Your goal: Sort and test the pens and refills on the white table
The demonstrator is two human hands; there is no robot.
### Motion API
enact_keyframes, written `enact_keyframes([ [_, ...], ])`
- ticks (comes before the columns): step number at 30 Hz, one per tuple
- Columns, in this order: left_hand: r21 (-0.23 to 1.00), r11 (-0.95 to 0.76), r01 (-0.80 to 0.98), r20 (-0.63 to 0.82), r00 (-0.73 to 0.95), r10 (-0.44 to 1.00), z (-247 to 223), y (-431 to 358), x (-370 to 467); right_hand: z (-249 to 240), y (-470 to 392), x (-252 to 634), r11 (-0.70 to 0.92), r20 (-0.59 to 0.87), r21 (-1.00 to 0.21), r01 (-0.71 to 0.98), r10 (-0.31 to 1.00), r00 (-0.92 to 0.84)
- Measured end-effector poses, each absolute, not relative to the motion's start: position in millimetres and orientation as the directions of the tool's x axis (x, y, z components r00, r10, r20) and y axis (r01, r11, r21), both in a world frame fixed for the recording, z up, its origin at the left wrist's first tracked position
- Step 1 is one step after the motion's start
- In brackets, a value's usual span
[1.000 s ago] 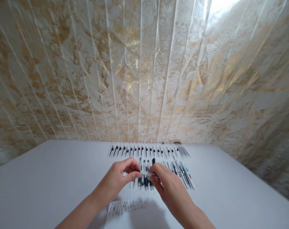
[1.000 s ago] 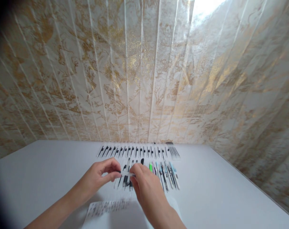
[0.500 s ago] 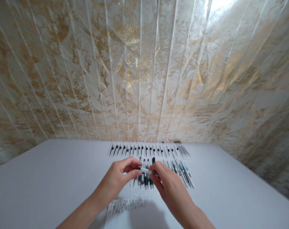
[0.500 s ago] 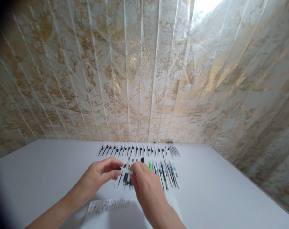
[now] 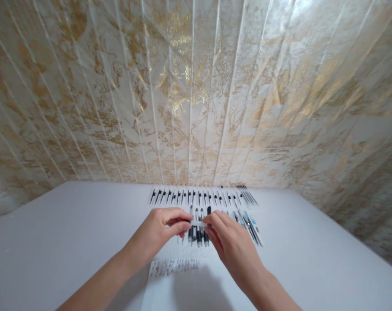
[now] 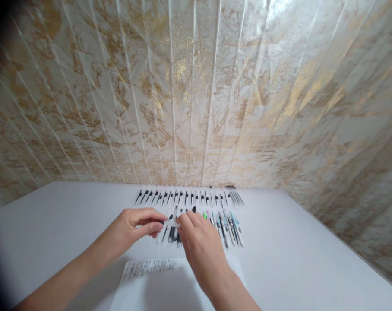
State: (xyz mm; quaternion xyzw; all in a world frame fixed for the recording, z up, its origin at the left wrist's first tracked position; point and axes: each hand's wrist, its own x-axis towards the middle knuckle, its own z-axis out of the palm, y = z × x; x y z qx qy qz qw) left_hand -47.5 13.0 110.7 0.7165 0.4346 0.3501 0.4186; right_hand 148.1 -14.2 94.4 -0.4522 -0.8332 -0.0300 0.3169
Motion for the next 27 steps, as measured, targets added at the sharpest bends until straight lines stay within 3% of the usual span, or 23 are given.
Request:
enact_keyframes([
  [9,0.960,-0.182,0.215,0.099,0.349,0.932,110,12,-47,92,-15,146,0.594,0.539,-0.308,0.743,0.753,-0.378],
  [21,0.989,-0.145,-0.038,0.150,0.266,0.952,107,10,-37,95,-20,145,0.581,0.453,-0.461,0.672,0.804,-0.384],
  [24,0.990,-0.142,0.006,0.135,0.280,0.950,108,11,-40,94,-20,144,0.594,0.478,-0.439,0.674,0.790,-0.384],
  [27,0.987,-0.142,0.073,0.112,0.315,0.943,108,12,-43,93,-20,142,0.605,0.547,-0.316,0.731,0.746,-0.380],
])
